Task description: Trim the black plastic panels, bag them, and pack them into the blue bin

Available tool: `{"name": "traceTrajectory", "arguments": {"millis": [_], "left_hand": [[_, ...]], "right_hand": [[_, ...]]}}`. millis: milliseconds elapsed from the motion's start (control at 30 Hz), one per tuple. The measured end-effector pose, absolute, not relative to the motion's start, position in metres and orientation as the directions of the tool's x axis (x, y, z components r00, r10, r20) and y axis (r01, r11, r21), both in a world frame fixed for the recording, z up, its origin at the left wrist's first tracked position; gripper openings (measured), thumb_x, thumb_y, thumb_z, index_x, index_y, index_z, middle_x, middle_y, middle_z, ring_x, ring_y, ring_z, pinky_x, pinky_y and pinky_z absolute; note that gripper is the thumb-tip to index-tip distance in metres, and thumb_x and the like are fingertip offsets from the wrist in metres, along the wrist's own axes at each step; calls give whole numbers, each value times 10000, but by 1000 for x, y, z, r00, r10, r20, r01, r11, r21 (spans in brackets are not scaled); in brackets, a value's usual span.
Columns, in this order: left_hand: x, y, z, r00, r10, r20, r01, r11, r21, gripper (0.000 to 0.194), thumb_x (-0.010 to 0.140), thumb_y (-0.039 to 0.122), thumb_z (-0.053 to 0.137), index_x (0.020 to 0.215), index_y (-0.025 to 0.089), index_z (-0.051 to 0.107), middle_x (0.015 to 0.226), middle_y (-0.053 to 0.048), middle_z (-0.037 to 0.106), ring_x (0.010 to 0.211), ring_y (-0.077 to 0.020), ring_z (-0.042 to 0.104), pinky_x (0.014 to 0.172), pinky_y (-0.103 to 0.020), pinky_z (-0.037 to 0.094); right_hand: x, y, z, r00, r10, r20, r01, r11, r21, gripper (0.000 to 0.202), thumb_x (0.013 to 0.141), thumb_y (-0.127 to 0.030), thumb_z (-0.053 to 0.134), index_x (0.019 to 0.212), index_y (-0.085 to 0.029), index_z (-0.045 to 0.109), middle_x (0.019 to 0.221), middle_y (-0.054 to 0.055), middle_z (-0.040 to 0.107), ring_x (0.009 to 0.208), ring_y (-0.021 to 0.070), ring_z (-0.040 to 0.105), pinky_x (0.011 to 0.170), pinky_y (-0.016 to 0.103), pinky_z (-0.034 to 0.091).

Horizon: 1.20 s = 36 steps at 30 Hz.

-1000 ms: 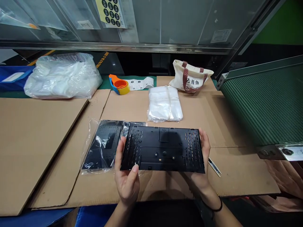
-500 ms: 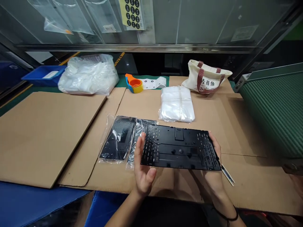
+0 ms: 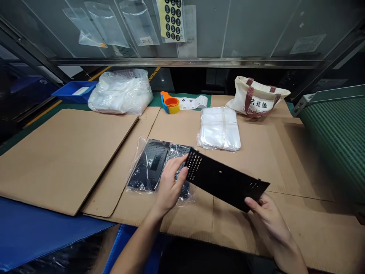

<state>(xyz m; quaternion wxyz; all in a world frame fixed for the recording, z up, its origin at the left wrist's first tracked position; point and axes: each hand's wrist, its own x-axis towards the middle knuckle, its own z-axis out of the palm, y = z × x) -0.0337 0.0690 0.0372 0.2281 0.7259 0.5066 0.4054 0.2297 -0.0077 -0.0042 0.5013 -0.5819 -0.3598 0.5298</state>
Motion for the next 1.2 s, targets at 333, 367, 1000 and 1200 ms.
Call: {"name": "traceTrajectory", "arguments": {"millis": [333,367,1000,1200], "left_hand": [[37,175,36,645,763,33,763,-646,17,256,942,241,482,1138,118,591,1085,-121,676,991,-238,641,781,-332,500],[44,184,27,648,762,21,762,-647,-21,255,931,198,486,1141,93,584,1071,-145,672,983,-254,641,760,-338,493],[58,233,19,733,680,-32,675,-732,-89,200,914,254,546,962,112,678,927,-148,695,885,-267,658,609,-322,458],[58,237,11,724,689,-37,688,-725,-33,218,901,83,476,1006,122,663,958,-145,692,910,-245,652,661,-320,445]], "right_hand": [[250,-1,-5,677,681,-280,-428,55,-902,387,617,-366,834,951,-237,688,1136,5,685,1162,205,576,1138,478,279],[250,-2,-4,674,685,-276,-426,55,-903,379,633,-361,823,964,-240,683,1142,3,682,1174,203,568,1140,475,278],[242,-7,-9,614,754,-234,-367,11,-930,409,734,-362,757,1099,-209,654,1190,48,662,1189,234,557,1147,486,282],[241,-10,-14,596,767,-238,-327,-39,-944,533,690,-395,793,1164,-212,634,1194,56,660,1173,256,564,1149,511,271]]}}
